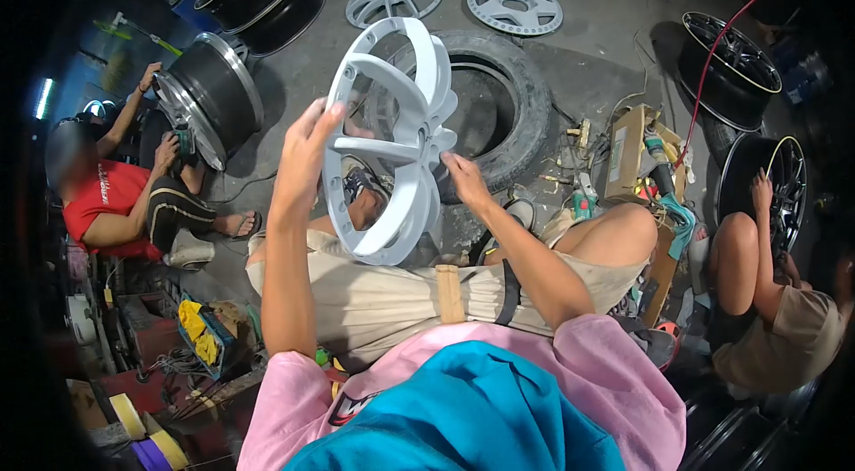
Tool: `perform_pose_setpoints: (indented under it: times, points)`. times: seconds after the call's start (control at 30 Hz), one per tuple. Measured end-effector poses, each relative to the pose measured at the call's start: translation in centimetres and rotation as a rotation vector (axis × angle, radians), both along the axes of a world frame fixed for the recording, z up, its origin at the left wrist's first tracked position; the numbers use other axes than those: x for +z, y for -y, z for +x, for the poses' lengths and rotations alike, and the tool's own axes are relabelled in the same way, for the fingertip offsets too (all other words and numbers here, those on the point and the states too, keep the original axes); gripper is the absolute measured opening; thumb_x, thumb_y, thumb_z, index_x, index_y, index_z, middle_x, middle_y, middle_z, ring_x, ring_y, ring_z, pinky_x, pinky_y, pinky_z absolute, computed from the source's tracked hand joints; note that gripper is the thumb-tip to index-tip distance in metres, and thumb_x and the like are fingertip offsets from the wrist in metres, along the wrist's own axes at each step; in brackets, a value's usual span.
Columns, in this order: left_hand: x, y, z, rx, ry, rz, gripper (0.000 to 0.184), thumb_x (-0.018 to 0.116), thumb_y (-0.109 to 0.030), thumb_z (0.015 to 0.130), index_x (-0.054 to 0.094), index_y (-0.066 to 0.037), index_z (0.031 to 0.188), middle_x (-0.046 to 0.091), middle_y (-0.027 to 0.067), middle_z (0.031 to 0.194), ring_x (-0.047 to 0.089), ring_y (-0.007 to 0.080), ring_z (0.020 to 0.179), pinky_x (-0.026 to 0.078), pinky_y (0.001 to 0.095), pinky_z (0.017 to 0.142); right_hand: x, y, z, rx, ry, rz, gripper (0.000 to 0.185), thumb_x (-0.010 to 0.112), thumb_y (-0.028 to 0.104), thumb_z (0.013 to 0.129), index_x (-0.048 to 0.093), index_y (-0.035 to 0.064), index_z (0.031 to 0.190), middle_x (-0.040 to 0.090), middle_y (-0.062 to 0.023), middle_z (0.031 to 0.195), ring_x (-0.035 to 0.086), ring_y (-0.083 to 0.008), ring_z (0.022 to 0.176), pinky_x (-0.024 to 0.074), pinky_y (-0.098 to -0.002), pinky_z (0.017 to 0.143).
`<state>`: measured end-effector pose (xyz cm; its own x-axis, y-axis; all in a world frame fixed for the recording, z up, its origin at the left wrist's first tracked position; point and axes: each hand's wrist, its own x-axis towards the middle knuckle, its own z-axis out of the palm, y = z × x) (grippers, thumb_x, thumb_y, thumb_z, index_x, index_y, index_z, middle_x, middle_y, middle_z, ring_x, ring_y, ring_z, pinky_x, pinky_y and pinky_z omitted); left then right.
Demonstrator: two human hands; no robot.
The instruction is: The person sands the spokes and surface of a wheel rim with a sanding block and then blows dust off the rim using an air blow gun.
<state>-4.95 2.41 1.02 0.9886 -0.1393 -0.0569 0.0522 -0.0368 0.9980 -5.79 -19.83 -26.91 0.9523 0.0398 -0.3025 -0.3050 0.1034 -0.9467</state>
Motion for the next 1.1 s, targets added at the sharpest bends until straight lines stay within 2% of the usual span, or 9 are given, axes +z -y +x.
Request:
perform_pose_setpoints:
  times: [0.13, 0.23, 0.33, 0.43, 0.6, 0.7, 0.87, 0.93, 1.1]
  points:
    - [-4.6, -2.3, -7.2, 0.058, 0.148, 0.348, 0.033, 0.066, -0.027, 0.106, 0.065, 0.001, 0.125, 0.072, 0.0076, 0.098, 0.066, 0.0124, 0.089, 0.054, 0.0301, 0.081, -1.0, 0.0, 0.4, 0.028, 0.065, -0.089, 0.050, 0.059, 0.050, 0.108, 0.062, 0.0058, 0.086, 0.043, 0.0055, 0.069, 0.041, -0.0074, 0.067, 0.0359, -0.0310, 0.060]
    - [-13.2, -4.0, -12.6, 0.096, 0.152, 0.425, 0.046, 0.053, -0.037, 0.111, 0.064, 0.005, 0.123, 0.071, 0.0150, 0.095, 0.070, 0.0184, 0.081, 0.055, 0.0305, 0.071, -1.1, 0.0, 0.7, 0.042, 0.135, -0.129, 0.052, 0.058, 0.052, 0.108, 0.058, 0.0060, 0.083, 0.042, 0.0041, 0.069, 0.040, -0.0081, 0.067, 0.0367, -0.0317, 0.060]
    - [-10.2, -1.8, -11.6, 0.218, 0.096, 0.335, 0.053, 0.045, -0.042, 0.113, 0.063, 0.008, 0.116, 0.069, 0.0162, 0.086, 0.069, 0.0197, 0.066, 0.055, 0.0323, 0.059, -1.0, -0.3, 0.2, 0.063, 0.144, -0.191, 0.049, 0.058, 0.049, 0.108, 0.061, 0.0053, 0.086, 0.045, 0.0033, 0.069, 0.043, -0.0088, 0.068, 0.0386, -0.0323, 0.062]
    - [-6.5, -1.9, -8.3, 0.284, 0.151, 0.310, 0.058, 0.039, -0.044, 0.114, 0.061, 0.008, 0.102, 0.057, 0.0096, 0.062, 0.060, 0.0153, 0.048, 0.047, 0.0328, 0.043, 0.0, -1.1, -2.1, 0.045, -0.163, -0.145, 0.050, 0.055, 0.042, 0.112, 0.073, -0.0036, 0.122, 0.070, 0.0026, 0.098, 0.055, -0.0063, 0.087, 0.0478, -0.0262, 0.081]
    - [2.1, -1.3, 2.4, 0.140, -0.023, 0.672, 0.073, 0.062, -0.067, 0.098, 0.063, 0.002, 0.073, 0.052, 0.0044, 0.058, 0.053, 0.0141, 0.055, 0.044, 0.0357, 0.054, 1.2, -3.3, -7.4, 0.119, -0.127, 0.193, 0.046, 0.050, 0.038, 0.113, 0.070, -0.0016, 0.127, 0.075, -0.0078, 0.114, 0.072, -0.0163, 0.098, 0.0615, -0.0337, 0.087]
    - [2.0, -1.4, 6.4, 0.029, 0.068, 0.751, 0.065, 0.073, -0.064, 0.089, 0.071, 0.001, 0.080, 0.059, 0.0045, 0.061, 0.058, 0.0154, 0.059, 0.048, 0.0357, 0.059, 5.7, -1.2, -6.1, 0.480, -0.094, 0.028, 0.042, 0.048, 0.035, 0.114, 0.072, 0.0040, 0.130, 0.075, -0.0084, 0.103, 0.070, -0.0128, 0.089, 0.0589, -0.0282, 0.075]
    - [1.8, -1.8, 8.7, -0.108, 0.194, 0.749, 0.060, 0.080, -0.054, 0.083, 0.080, 0.001, 0.106, 0.077, 0.0099, 0.085, 0.071, 0.0193, 0.080, 0.055, 0.0374, 0.077, 6.4, 2.4, -5.2, 0.262, 0.192, -0.291, 0.033, 0.054, 0.027, 0.111, 0.080, 0.0078, 0.120, 0.063, -0.0013, 0.083, 0.055, -0.0156, 0.071, 0.0479, -0.0293, 0.068]
    - [2.4, -1.9, 9.0, -0.132, 0.137, 0.783, 0.071, 0.082, -0.059, 0.081, 0.076, 0.006, 0.110, 0.077, 0.0137, 0.092, 0.071, 0.0194, 0.087, 0.056, 0.0353, 0.086, 6.8, 2.4, -4.2, 0.298, 0.479, -0.533, 0.029, 0.057, 0.024, 0.109, 0.081, 0.0092, 0.115, 0.063, -0.0033, 0.090, 0.057, -0.0185, 0.076, 0.0486, -0.0321, 0.072]
    - [1.5, -2.7, 10.9, -0.094, 0.157, 0.914, 0.074, 0.081, -0.062, 0.080, 0.076, 0.006, 0.109, 0.076, 0.0159, 0.092, 0.071, 0.0237, 0.087, 0.056, 0.0393, 0.084, 11.2, 0.7, -3.1, 0.577, 0.590, -0.590, 0.030, 0.063, 0.028, 0.102, 0.078, 0.0032, 0.095, 0.058, -0.0137, 0.146, 0.070, -0.0361, 0.092, 0.0545, -0.0479, 0.087]
